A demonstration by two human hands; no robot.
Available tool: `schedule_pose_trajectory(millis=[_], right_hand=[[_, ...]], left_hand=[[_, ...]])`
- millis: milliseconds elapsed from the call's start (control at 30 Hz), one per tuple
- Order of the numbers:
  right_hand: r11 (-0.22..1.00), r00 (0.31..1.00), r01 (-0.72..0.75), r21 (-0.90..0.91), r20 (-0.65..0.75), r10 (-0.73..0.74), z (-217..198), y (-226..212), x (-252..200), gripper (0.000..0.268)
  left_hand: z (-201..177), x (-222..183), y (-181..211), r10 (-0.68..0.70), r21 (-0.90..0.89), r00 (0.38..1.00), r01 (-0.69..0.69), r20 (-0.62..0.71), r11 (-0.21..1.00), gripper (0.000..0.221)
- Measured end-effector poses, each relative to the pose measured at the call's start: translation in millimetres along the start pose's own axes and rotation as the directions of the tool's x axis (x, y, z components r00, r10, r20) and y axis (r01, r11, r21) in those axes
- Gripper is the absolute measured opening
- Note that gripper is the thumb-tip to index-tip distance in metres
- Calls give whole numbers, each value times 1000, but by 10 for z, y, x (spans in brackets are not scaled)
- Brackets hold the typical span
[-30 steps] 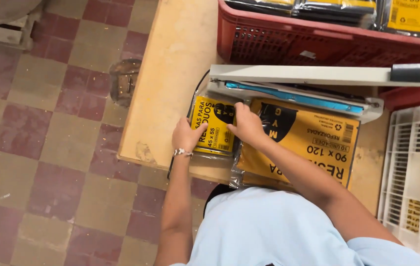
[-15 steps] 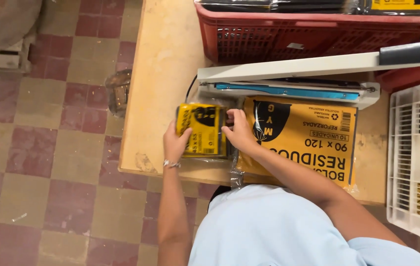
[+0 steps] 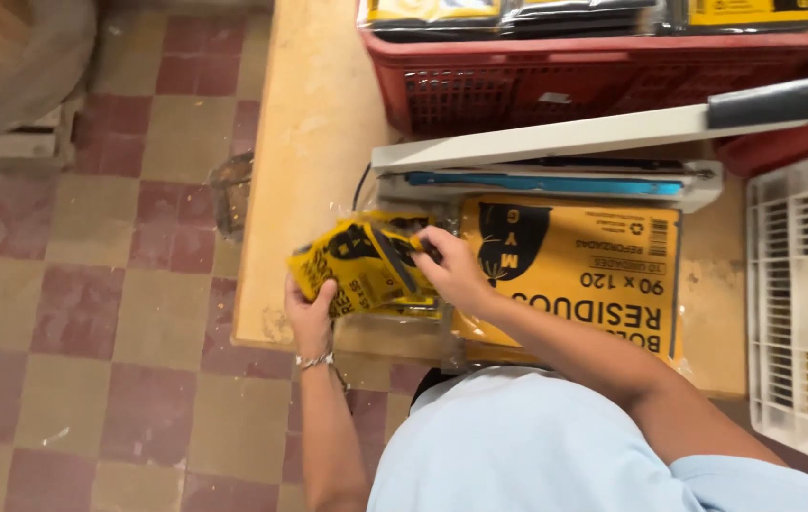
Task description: Using a manual heat sealer to close plastic bags and then placing them into a storage crate.
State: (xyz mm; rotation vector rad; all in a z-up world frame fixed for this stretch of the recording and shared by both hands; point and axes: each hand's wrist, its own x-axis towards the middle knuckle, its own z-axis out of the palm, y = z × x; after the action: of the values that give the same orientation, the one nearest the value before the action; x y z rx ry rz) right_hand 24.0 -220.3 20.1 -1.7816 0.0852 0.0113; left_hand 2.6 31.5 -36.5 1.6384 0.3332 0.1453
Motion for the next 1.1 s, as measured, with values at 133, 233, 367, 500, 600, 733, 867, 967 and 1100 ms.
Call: schedule_pose_trajectory(millis=[133, 233, 367, 500, 600, 733, 867, 967, 1100], right_hand=[[980, 991, 134, 151, -33, -130, -999, -289, -323, 25], [981, 983, 57, 187, -182, -23, -1750, 13, -400, 25], [992, 905, -43, 120, -416, 89, -2531, 973, -327, 22], [988, 850, -148, 36, -506, 146, -2781, 807, -321, 19], [954, 847, -264, -142, -508, 159, -2836, 1067, -243, 23], [933, 835, -243, -267, -547, 61, -2777, 1220, -104, 35], [727, 845, -70, -683, -427, -321, -2661, 1005, -199, 55], [559, 980, 122, -820, 10, -198, -2461, 656, -311, 65], [460, 943, 272, -845, 140, -301, -2329, 942, -297, 80]], left_hand=[[642, -251, 552, 39, -322, 977, 30, 207, 946, 52], [1324, -364, 865, -26, -214, 927, 114, 373, 970, 35], [2096, -180, 243, -230, 176, 896, 174, 380, 969, 32], [2354, -9, -51, -272, 398, 929, 157, 251, 904, 32], [2357, 63, -30, -243, 484, 953, 129, 182, 866, 47], [2363, 180, 98, -214, 494, 972, 142, 94, 858, 33], [2414, 142, 363, -179, 483, 984, 148, 18, 863, 30], [2390, 195, 322, -133, 510, 991, 104, 20, 854, 27], [2356, 292, 224, -97, 517, 995, 67, 30, 853, 30]])
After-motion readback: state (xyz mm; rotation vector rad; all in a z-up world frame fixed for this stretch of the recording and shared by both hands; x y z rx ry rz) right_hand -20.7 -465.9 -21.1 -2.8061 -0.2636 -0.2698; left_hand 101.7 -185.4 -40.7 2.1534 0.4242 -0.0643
